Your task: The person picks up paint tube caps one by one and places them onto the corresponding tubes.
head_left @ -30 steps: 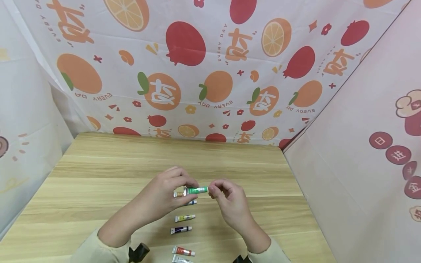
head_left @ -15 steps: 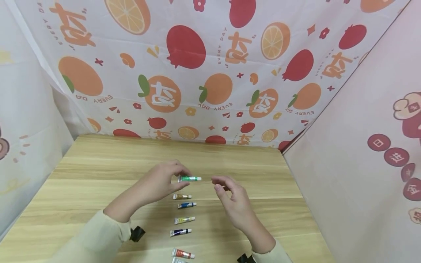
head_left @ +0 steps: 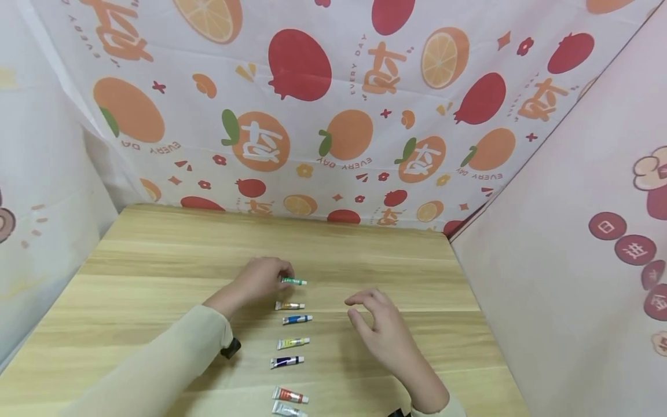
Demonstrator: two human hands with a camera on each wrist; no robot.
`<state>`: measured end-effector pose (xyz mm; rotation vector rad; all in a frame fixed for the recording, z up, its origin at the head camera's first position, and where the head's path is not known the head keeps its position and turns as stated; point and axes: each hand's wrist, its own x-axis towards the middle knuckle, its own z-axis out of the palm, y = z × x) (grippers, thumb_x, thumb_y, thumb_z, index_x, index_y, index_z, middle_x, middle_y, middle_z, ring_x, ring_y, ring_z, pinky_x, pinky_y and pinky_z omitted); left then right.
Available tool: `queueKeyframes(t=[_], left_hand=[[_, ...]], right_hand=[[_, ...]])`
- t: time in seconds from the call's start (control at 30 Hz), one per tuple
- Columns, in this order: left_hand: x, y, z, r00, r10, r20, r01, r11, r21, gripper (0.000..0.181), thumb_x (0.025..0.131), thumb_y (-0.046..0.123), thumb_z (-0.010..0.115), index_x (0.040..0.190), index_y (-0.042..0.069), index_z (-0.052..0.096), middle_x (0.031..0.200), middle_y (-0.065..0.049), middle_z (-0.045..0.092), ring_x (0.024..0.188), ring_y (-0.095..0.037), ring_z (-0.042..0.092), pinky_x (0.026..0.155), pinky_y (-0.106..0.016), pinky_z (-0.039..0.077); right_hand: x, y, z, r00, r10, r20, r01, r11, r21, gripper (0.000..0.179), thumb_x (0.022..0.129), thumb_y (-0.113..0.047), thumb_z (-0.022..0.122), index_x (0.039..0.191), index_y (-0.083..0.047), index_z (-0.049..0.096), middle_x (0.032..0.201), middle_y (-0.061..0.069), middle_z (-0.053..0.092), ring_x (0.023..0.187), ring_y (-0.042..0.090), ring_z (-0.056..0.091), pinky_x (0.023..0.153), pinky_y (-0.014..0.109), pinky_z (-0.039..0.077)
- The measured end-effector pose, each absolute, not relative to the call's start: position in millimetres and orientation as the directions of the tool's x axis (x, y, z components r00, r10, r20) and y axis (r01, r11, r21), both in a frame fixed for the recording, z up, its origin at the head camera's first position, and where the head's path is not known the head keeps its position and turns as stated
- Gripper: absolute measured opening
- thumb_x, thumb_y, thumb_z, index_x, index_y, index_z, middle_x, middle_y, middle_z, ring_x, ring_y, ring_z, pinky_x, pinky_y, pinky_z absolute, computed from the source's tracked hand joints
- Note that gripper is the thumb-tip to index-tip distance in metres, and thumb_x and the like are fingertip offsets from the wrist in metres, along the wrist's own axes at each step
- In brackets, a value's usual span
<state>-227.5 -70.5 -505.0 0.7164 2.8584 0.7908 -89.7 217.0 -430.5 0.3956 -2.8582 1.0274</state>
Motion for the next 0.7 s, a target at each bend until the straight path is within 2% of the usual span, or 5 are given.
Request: queueKeyframes(t=[0.23, 0.43, 0.53, 0.6, 0.7], left_hand=[[-225, -70, -533, -0.896, 0.443, -0.020, 0.375, 0.781, 0.499, 0.011, 0.091, 0.026, 0.089, 0.096, 0.023, 0.080, 0.089, 0.010, 0.076, 0.086, -0.011, 0.066, 0.093, -0.053, 0.050], [-220, -71, -542, -0.915, 0.403, -0.011, 0.347, 0.800, 0.490, 0.011, 0.092, 0.022, 0.087, 0.100, 0.019, 0.081, 0.098, 0.002, 0.078, 0.095, -0.021, 0.071, 0.100, -0.062, 0.045], [-218, -69, -542, -0.921, 0.390, -0.012, 0.339, 0.814, 0.472, 0.013, 0.092, 0.023, 0.086, 0.103, 0.018, 0.080, 0.100, 0.000, 0.077, 0.096, -0.023, 0.069, 0.100, -0.059, 0.043], [-217, -69, -540, -0.920, 0.391, -0.013, 0.343, 0.822, 0.455, 0.017, 0.093, 0.023, 0.085, 0.107, 0.016, 0.079, 0.103, -0.002, 0.077, 0.097, -0.025, 0.068, 0.099, -0.059, 0.043], [-215, -69, -538, -0.924, 0.383, -0.007, 0.343, 0.835, 0.430, 0.028, 0.097, 0.025, 0.080, 0.122, 0.013, 0.077, 0.117, -0.009, 0.076, 0.108, -0.032, 0.069, 0.102, -0.060, 0.044]], right_hand=[[-80, 222, -440, -0.969, -0.214, 0.122, -0.242, 0.737, -0.631, 0.019, 0.107, -0.022, 0.069, 0.125, -0.019, 0.076, 0.129, -0.010, 0.070, 0.129, 0.019, 0.064, 0.109, 0.055, 0.056], [-82, 223, -441, -0.966, -0.222, 0.131, -0.253, 0.731, -0.634, 0.019, 0.108, -0.023, 0.068, 0.125, -0.021, 0.076, 0.130, -0.009, 0.070, 0.130, 0.020, 0.064, 0.109, 0.056, 0.056], [-85, 221, -443, -0.966, -0.220, 0.137, -0.256, 0.738, -0.625, 0.018, 0.108, -0.024, 0.068, 0.124, -0.023, 0.076, 0.129, -0.010, 0.070, 0.130, 0.018, 0.065, 0.109, 0.053, 0.056], [-88, 220, -445, -0.964, -0.232, 0.128, -0.261, 0.748, -0.610, 0.019, 0.108, -0.026, 0.068, 0.125, -0.023, 0.076, 0.130, -0.009, 0.070, 0.130, 0.019, 0.064, 0.108, 0.053, 0.057], [-93, 218, -447, -0.960, -0.258, 0.108, -0.273, 0.774, -0.571, 0.020, 0.109, -0.029, 0.067, 0.126, -0.023, 0.076, 0.130, -0.008, 0.071, 0.130, 0.020, 0.064, 0.106, 0.052, 0.057]])
